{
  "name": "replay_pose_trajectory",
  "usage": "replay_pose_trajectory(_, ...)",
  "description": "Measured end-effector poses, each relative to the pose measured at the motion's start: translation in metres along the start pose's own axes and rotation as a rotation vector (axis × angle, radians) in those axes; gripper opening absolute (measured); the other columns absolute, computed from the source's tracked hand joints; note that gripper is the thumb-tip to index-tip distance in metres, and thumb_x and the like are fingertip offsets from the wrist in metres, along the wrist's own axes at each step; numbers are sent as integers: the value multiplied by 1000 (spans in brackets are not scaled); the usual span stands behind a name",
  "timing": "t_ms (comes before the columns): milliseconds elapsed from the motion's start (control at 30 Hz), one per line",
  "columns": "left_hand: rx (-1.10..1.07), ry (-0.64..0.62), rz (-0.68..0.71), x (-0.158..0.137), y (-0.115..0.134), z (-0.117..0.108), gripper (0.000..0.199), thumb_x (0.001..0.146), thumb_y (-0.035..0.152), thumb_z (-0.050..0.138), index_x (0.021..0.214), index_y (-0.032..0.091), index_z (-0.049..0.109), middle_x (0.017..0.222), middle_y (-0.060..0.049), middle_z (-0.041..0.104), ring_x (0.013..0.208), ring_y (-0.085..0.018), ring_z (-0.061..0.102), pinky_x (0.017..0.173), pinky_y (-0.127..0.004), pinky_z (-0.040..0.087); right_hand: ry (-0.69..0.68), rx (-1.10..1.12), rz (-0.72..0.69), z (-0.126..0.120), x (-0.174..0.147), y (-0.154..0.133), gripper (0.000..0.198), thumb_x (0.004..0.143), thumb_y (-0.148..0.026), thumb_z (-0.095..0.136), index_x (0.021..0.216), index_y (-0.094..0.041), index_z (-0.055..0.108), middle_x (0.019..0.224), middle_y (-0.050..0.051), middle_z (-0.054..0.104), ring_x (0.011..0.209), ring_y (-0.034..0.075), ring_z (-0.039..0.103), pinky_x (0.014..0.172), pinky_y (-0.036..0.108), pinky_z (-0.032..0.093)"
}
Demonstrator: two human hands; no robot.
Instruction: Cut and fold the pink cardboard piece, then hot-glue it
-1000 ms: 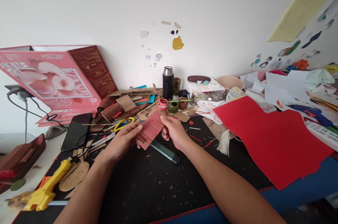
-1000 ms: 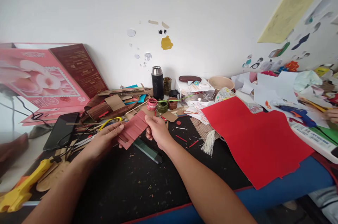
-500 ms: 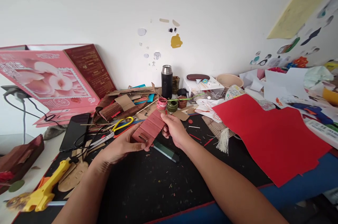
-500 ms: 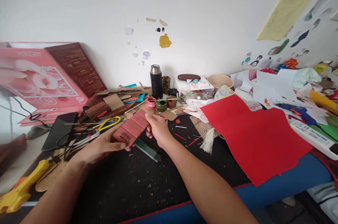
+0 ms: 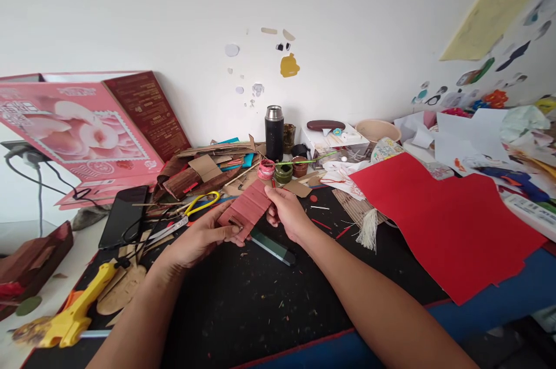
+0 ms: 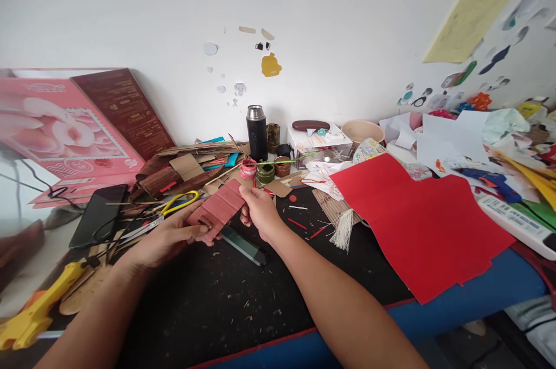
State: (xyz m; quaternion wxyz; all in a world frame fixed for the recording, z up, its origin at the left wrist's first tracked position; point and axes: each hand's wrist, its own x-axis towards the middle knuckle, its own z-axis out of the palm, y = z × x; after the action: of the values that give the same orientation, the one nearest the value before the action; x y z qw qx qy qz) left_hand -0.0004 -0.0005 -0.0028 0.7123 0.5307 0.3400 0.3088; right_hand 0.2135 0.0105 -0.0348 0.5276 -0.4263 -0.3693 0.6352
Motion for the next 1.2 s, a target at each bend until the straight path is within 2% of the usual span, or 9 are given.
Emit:
replay_pose_trajectory(333, 41, 51, -14, 6, -7, 4, 78, 79, 29, 86, 150, 23, 55, 93, -5, 75, 78, -21, 73, 69, -30, 61, 20, -10, -29, -3, 2, 0, 57, 78, -73, 75, 75, -25, 45, 49, -10, 46, 37, 9, 43, 36, 22, 26)
replay_pose_trajectory(633, 83, 63, -10, 10, -12, 5, 67, 79, 34, 88, 138, 16, 61, 93, -8, 77, 73, -21, 73, 68, -32, 61, 27, -25, -45, -4, 3, 0, 56, 79, -74, 74, 76, -25, 46, 49, -10, 46, 37, 9, 44, 35, 21, 26)
replay_pose_trajectory(867, 122, 64, -12, 12, -16, 4, 67, 80, 37, 86, 136, 13, 59, 91, -10, 78, 65, -19, 72, 64, -31, 58, 25, -33, -56, -4, 3, 0, 54, 80, -72, 73, 78, -25, 47, 50, -11, 46, 37, 9, 44, 35, 21, 28)
replay_pose_trajectory(1200, 157, 51, -9, 15, -19, 4, 75, 80, 42, 85, 139, 12, 52, 85, -9, 78, 65, -20, 70, 61, -30, 57, 31, -46, -71, -4, 4, 1, 56, 81, -74, 73, 77, -25, 46, 49, -11, 45, 36, 8, 44, 34, 21, 29)
